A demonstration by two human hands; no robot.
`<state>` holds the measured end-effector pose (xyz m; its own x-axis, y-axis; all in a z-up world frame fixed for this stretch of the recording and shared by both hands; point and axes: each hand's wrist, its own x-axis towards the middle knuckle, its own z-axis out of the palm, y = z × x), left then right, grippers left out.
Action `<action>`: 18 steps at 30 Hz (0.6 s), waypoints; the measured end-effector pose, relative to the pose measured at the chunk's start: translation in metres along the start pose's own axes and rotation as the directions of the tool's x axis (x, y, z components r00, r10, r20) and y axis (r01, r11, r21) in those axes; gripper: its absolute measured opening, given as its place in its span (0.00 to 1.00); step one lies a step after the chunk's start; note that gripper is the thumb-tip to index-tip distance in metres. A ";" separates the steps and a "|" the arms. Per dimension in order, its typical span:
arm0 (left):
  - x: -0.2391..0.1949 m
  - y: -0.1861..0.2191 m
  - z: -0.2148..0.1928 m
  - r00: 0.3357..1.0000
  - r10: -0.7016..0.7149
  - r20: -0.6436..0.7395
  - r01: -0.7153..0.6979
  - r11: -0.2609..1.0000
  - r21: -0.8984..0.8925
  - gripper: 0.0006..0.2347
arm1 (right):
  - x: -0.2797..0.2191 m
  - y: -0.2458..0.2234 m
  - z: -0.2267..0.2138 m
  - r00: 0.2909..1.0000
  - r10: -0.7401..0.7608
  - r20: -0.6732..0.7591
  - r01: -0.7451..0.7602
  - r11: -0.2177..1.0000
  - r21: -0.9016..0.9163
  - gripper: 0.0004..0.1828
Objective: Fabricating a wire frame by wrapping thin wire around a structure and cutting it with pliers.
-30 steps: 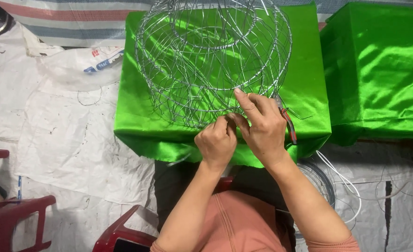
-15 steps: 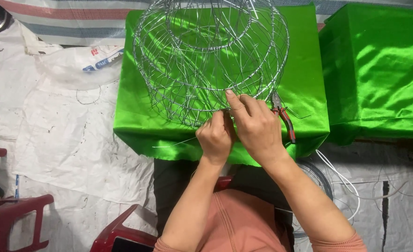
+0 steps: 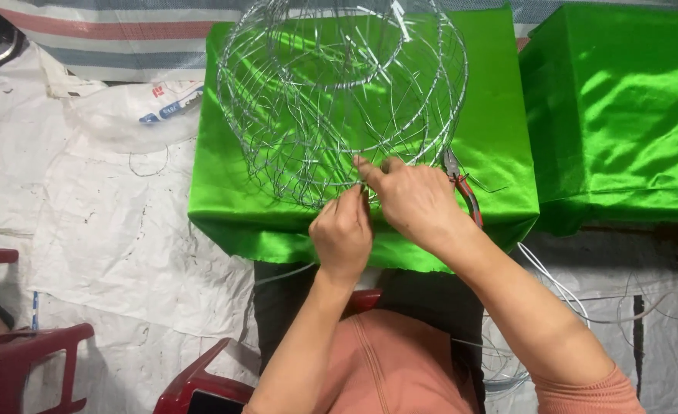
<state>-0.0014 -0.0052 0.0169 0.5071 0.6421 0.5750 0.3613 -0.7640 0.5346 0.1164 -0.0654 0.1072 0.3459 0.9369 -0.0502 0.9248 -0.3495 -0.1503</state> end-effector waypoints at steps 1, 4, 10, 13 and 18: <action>-0.006 0.001 -0.006 1.000 0.004 -0.001 -0.004 1.000 0.001 0.06 | -0.001 -0.001 0.000 1.000 0.001 -0.004 -0.001 1.000 0.001 0.23; -0.024 0.001 -0.017 0.996 -0.038 0.081 0.041 0.999 -0.031 0.12 | -0.005 -0.005 0.001 0.996 -0.031 0.079 0.026 0.997 0.070 0.21; -0.040 -0.004 -0.019 0.982 -0.095 0.165 0.106 0.992 -0.063 0.17 | -0.005 -0.001 0.016 0.999 -0.034 -0.014 0.035 0.999 0.002 0.28; -0.044 -0.008 -0.023 0.890 -0.265 0.370 0.273 0.961 0.030 0.19 | -0.003 0.004 0.026 0.987 -0.021 -0.157 0.018 1.000 -0.020 0.26; -0.050 -0.025 -0.023 0.875 -0.161 0.456 0.132 0.987 0.096 0.11 | 0.001 0.010 0.042 0.982 0.010 -0.189 -0.015 1.000 -0.022 0.20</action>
